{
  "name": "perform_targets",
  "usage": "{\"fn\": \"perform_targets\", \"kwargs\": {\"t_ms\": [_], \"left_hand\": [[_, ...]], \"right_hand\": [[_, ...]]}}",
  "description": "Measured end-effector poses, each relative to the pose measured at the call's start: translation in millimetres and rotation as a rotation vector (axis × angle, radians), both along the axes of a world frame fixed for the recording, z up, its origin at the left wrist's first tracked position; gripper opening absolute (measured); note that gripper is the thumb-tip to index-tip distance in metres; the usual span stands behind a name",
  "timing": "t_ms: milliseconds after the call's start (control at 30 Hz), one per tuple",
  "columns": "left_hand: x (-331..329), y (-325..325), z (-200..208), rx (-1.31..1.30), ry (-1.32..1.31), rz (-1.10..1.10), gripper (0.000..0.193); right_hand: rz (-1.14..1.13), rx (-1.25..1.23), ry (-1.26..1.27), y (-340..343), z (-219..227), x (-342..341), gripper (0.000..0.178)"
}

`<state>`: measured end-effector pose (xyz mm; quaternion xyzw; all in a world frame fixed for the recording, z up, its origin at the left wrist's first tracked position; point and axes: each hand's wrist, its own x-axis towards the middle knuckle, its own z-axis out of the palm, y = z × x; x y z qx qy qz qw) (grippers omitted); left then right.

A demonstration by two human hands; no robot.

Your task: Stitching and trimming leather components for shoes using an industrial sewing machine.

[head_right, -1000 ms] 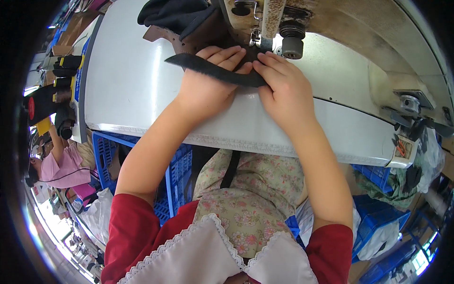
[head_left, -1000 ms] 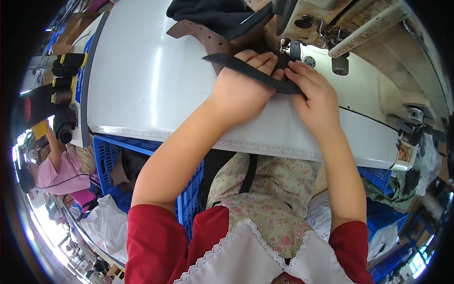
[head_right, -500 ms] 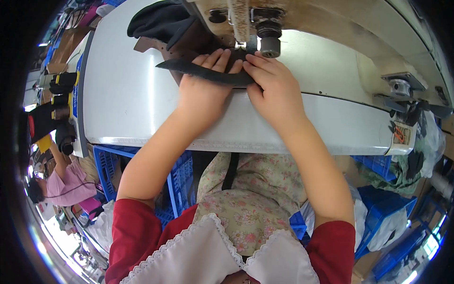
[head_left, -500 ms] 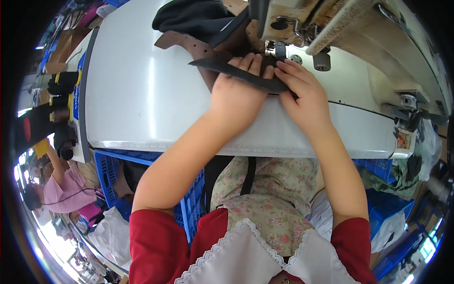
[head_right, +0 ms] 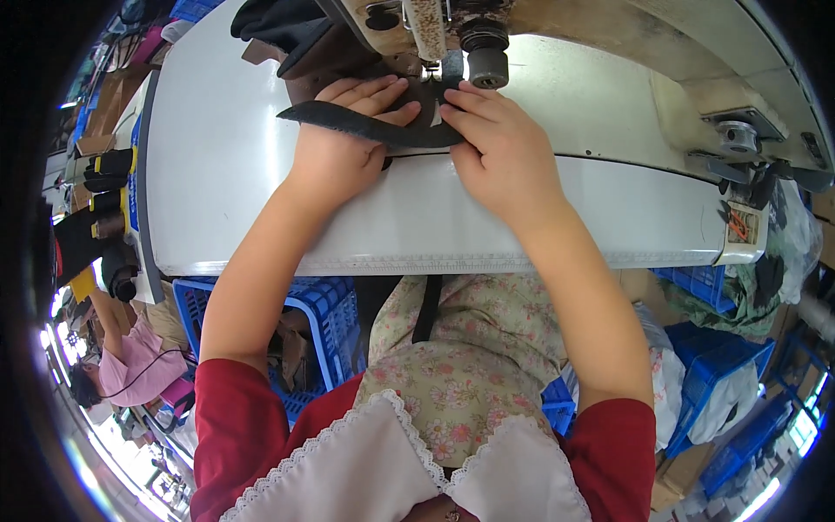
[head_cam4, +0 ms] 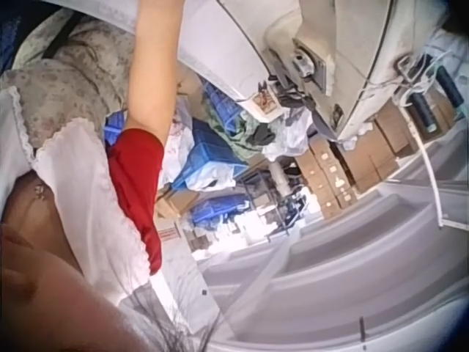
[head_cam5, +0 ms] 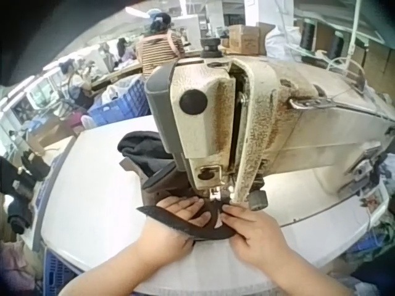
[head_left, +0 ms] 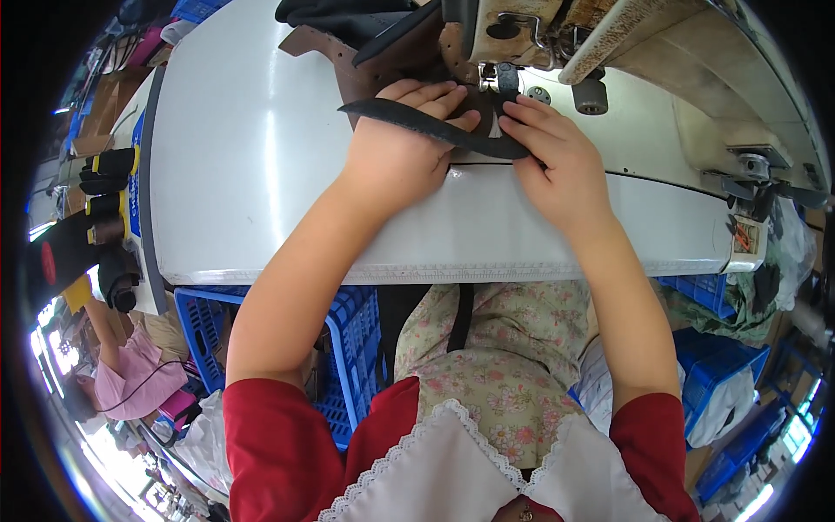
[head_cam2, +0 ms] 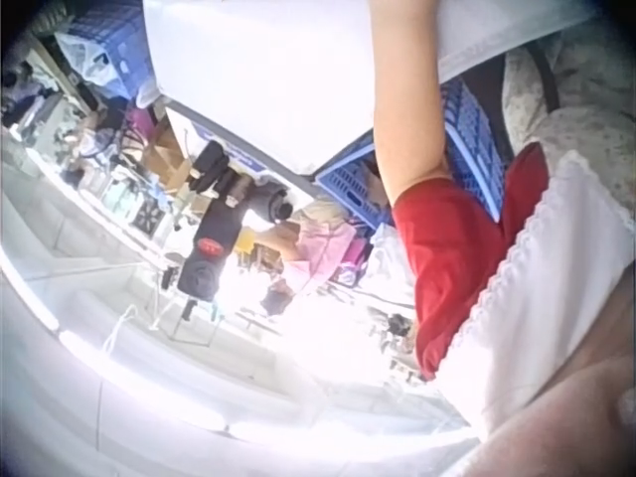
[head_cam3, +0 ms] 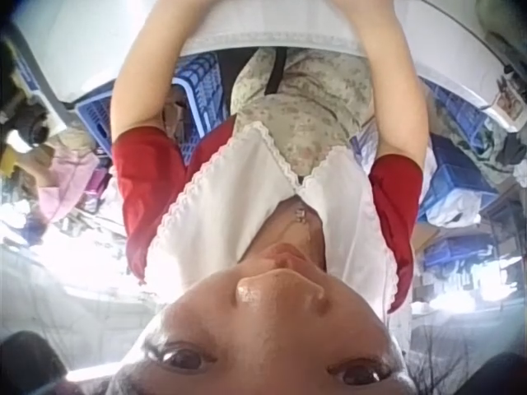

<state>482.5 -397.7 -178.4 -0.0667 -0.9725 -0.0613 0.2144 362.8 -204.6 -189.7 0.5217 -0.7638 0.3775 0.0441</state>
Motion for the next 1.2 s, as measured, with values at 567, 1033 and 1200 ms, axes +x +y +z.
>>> {"fn": "perform_targets", "kwargs": {"t_ms": [567,1033,1200], "left_hand": [[-2.3,0.5,-1.8,0.047,0.036,0.010,0.034],[-7.6,-9.9,-3.9,0.061,0.046,-0.044,0.035],[-8.5,-9.4,-3.9,0.059,0.054,-0.051,0.035]], "right_hand": [[0.038,0.058,0.130,-0.2,3.7,3.0,0.035],[-0.003,0.032,0.137,-1.5,1.6,3.8,0.031],[-0.010,0.048,0.143,-0.9,1.0,4.1,0.032]]}}
